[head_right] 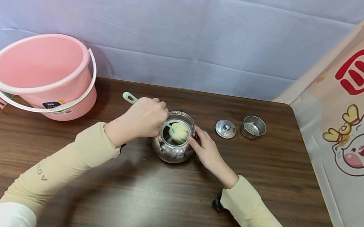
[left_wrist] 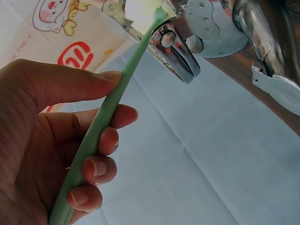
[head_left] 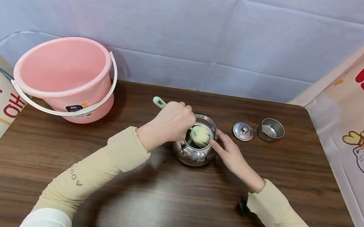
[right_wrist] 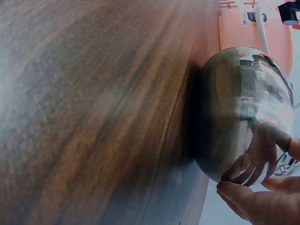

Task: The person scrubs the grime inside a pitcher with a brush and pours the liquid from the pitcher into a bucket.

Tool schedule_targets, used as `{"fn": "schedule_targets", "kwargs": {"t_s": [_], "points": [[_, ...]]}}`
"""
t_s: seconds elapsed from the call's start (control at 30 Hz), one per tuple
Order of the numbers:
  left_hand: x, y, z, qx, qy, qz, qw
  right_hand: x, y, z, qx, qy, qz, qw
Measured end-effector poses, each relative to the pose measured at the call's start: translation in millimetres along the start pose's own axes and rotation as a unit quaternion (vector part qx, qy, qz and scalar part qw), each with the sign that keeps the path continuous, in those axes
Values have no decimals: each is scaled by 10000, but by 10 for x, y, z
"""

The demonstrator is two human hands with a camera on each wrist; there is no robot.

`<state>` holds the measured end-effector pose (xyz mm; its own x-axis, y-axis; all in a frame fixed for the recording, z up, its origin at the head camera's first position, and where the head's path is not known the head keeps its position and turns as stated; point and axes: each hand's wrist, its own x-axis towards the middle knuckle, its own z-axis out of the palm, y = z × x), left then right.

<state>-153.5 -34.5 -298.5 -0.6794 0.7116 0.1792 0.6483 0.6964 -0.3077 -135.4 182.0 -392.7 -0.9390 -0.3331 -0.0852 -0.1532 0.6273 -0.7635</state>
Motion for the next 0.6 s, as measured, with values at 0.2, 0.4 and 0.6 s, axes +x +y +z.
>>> {"fn": "schedule_targets", "kwargs": {"t_s": [0.2,0.4,0.6], "points": [[-30,-18,5,-31,242,-56,9997,-7,8,3,-10,19,-12,10000],[-42,-26,-8,47,372,-42,9993,-13,16,3,-19,60,-23,10000],[-59,-32,-56,56,394,-78,9992,-8,18,-1,-30,81,-63,9999]]}}
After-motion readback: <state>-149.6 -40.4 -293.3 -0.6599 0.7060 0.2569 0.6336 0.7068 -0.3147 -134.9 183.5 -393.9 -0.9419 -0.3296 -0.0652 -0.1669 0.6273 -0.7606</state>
